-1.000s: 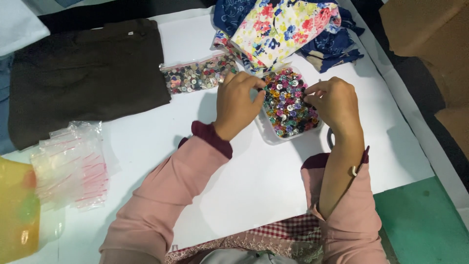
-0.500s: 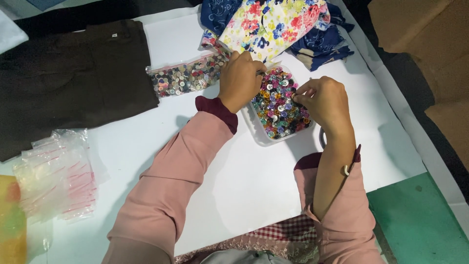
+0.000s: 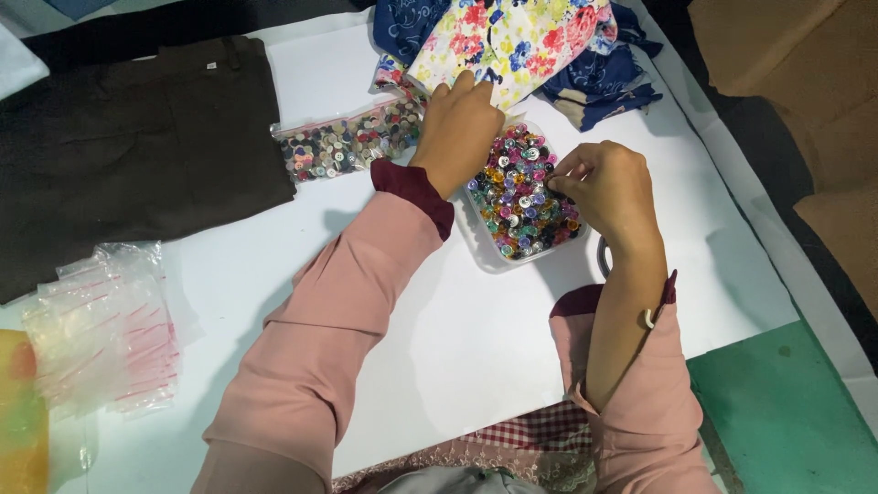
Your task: The person sorts buttons by color, picking them from a container and placing them in groups on the table before putting them into small plastic bags.
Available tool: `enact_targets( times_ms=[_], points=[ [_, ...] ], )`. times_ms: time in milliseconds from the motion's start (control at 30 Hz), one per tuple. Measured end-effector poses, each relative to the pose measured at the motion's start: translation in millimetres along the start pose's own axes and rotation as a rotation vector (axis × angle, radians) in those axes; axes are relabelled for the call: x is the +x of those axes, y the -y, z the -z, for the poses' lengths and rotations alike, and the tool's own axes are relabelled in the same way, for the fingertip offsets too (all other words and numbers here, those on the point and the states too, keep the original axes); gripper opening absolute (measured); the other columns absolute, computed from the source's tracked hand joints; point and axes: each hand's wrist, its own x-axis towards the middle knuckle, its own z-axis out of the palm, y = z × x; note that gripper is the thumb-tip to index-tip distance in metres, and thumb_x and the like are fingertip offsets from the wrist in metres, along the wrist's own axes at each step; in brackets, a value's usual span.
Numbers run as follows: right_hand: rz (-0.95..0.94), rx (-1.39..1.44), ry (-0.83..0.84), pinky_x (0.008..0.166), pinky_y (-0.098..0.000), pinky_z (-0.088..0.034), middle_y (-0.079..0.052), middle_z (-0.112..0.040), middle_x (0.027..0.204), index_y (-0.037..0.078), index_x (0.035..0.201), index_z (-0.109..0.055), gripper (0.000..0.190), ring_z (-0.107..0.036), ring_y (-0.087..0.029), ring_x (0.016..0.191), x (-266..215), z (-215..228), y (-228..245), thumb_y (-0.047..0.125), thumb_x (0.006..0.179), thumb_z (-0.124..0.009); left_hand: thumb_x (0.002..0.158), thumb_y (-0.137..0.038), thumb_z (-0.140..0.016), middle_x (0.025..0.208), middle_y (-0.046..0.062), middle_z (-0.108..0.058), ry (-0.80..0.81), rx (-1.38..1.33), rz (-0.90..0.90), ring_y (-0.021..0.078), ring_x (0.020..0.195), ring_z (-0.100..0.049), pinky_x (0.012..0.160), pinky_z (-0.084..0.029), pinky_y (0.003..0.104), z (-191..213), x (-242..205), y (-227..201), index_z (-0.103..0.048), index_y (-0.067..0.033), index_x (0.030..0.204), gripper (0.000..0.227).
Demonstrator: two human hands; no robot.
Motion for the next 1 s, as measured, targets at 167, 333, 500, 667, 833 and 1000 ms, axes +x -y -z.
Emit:
enact_targets(
  times_ms=[167, 333, 500, 667, 833, 1000],
  points=[
    [-0.032, 0.039, 0.016, 0.063, -0.0363, -0.048, -0.006, -0.071, 0.082, 0.014, 0.086, -0.08, 0.008, -0.064, -0.021, 0.076, -2, 3, 5, 0.013, 0.084, -0.087, 0.074, 0.002, -0.078, 0.092, 0.007, -0.065, -0.005, 0.002, -0.045, 0.0325, 0.107, -0.055, 0.081, -0.05, 0.047, -6, 4, 2, -0.079, -0.0151, 0.084, 0.02],
    [-0.063, 0.085, 0.036, 0.063, -0.0337, -0.048, -0.005, -0.07, 0.078, 0.013, 0.085, -0.078, 0.008, -0.062, -0.017, 0.073, -4, 6, 8, 0.013, 0.085, -0.087, 0.074, 0.001, -0.078, 0.09, 0.006, -0.065, 0.017, -0.019, -0.022, 0.0317, 0.105, -0.055, 0.077, -0.052, 0.046, -4, 3, 3, -0.078, -0.0144, 0.083, 0.017],
    [-0.04, 0.145, 0.012, 0.068, -0.0304, -0.048, -0.001, -0.072, 0.074, 0.014, 0.081, -0.078, 0.01, -0.062, -0.012, 0.072, -6, 9, 11, 0.013, 0.086, -0.087, 0.082, 0.013, -0.062, 0.09, 0.005, -0.066, -0.07, -0.25, 0.022, 0.0249, 0.094, -0.054, 0.079, -0.049, 0.044, 48, -12, 7, -0.072, -0.0107, 0.077, 0.025],
    [-0.034, 0.208, -0.057, 0.065, -0.0263, -0.049, 0.001, -0.067, 0.074, 0.014, 0.083, -0.073, 0.011, -0.059, -0.009, 0.068, -4, 6, 7, 0.009, 0.089, -0.08, 0.085, -0.007, -0.078, 0.09, -0.001, -0.06, -0.344, -0.299, 0.007, 0.0245, 0.094, -0.051, 0.075, -0.047, 0.041, 79, -57, 29, -0.069, -0.0152, 0.083, 0.013],
    [0.284, 0.304, -0.427, 0.067, -0.025, -0.053, -0.001, -0.068, 0.083, 0.01, 0.089, -0.07, 0.013, -0.059, -0.01, 0.072, -3, -20, 15, 0.002, 0.095, -0.079, 0.09, -0.001, -0.07, 0.089, 0.002, -0.06, -0.41, -0.444, 0.063, 0.0265, 0.084, -0.047, 0.073, -0.041, 0.039, 111, -123, 44, -0.065, -0.011, 0.088, 0.011],
    [0.795, 0.288, -0.84, 0.064, -0.0315, -0.048, -0.002, -0.065, 0.07, 0.009, 0.088, -0.073, 0.013, -0.058, -0.02, 0.061, -28, -49, 78, -0.003, 0.089, -0.078, 0.084, -0.01, -0.08, 0.082, 0.003, -0.068, -0.112, -0.493, 0.41, 0.0261, 0.084, -0.062, 0.08, -0.05, 0.04, 96, -186, 46, -0.072, -0.0143, 0.086, 0.01]
  ],
)
